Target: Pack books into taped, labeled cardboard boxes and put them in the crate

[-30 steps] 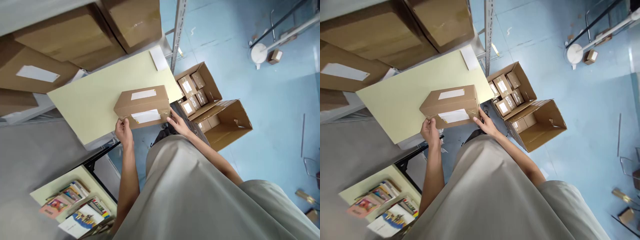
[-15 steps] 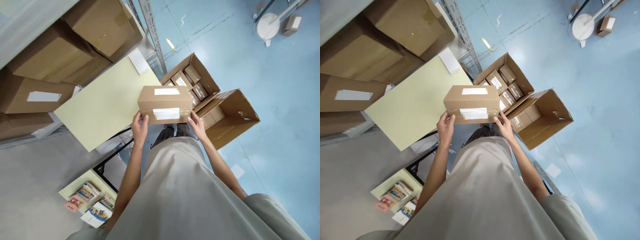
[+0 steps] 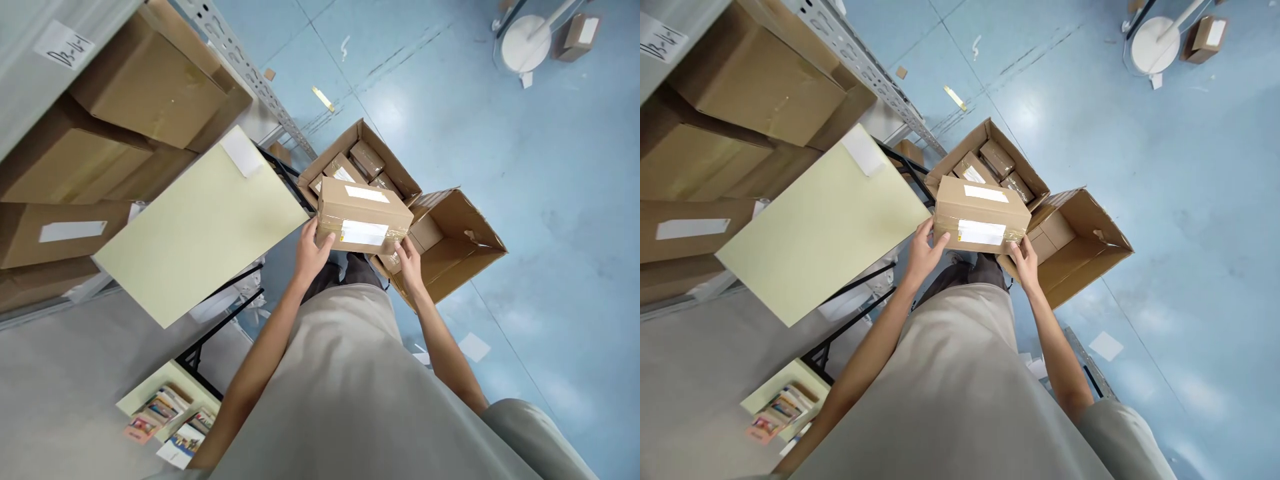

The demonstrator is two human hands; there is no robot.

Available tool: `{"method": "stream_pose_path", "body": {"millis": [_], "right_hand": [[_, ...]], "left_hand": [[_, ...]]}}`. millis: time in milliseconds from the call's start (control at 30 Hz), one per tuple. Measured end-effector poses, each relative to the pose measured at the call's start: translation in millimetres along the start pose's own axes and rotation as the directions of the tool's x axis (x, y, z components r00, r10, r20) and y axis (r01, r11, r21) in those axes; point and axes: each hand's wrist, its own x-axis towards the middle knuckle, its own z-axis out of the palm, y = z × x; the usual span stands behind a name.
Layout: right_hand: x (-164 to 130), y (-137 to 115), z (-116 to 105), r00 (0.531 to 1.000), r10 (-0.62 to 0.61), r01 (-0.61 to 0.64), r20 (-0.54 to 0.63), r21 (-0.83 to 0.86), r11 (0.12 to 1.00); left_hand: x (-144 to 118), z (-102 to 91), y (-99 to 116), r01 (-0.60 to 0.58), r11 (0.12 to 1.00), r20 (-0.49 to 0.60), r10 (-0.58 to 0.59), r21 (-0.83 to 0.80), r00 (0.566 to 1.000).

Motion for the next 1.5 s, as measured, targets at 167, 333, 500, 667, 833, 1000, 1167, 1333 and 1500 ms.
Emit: {"method": "stream_pose_path", "body": {"millis": [167, 333, 500, 667, 833, 1000, 1167, 1333, 1500], "right_hand": [[17.0, 3.1, -8.9, 0.999, 0.035, -0.035, 0.017, -0.015, 0.999], [31.0, 7.6, -12.3, 0.998, 0.051, -0.051, 0.027, -0.018, 0.999], [38.9, 8.9, -11.2, 0.997, 0.061, -0.06, 0.037, -0.023, 0.998], [42.9, 11.6, -8.7, 0.996, 0.071, -0.069, 0.047, -0.036, 0.997], [44.8, 16.4, -5.7, 0.994, 0.068, -0.065, 0.083, -0.039, 0.997], [47.9, 20.3, -12.7, 0.995, 0.041, -0.037, 0.092, -0.046, 0.998], [40.7, 34.7, -54.6, 0.998, 0.046, -0.047, -0.033, -0.021, 0.999], [1.4, 64.2, -121.6, 0.941, 0.032, -0.029, -0.338, 0.013, 0.999], [-77.3, 95.9, -180.7, 0.841, -0.096, 0.07, -0.532, -0.068, 0.995]], "left_hand": [[21.4, 11.8, 4.5, 0.016, 0.999, 0.04, -0.018, 0.038, 0.999], [29.0, 18.7, 5.8, 0.049, 0.997, 0.056, -0.052, 0.067, 0.997], [32.0, 23.7, 3.7, 0.061, 0.997, 0.057, -0.064, 0.05, 0.996], [32.9, 23.0, 1.2, 0.049, 0.999, 0.052, -0.05, 0.015, 0.997], [26.9, 14.5, 4.3, 0.027, 1.0, 0.016, -0.027, -0.011, 1.0], [26.9, 15.9, 5.7, 0.028, 1.0, -0.005, -0.028, -0.001, 1.0], [28.8, 47.1, 32.4, -0.049, 0.998, 0.065, 0.051, -0.025, 0.997], [-12.1, 101.4, 83.3, -0.192, 0.981, 0.199, 0.194, -0.028, 0.961], [-92.9, 163.8, 105.8, -0.267, 0.963, 0.378, 0.261, -0.035, 0.888]]}}
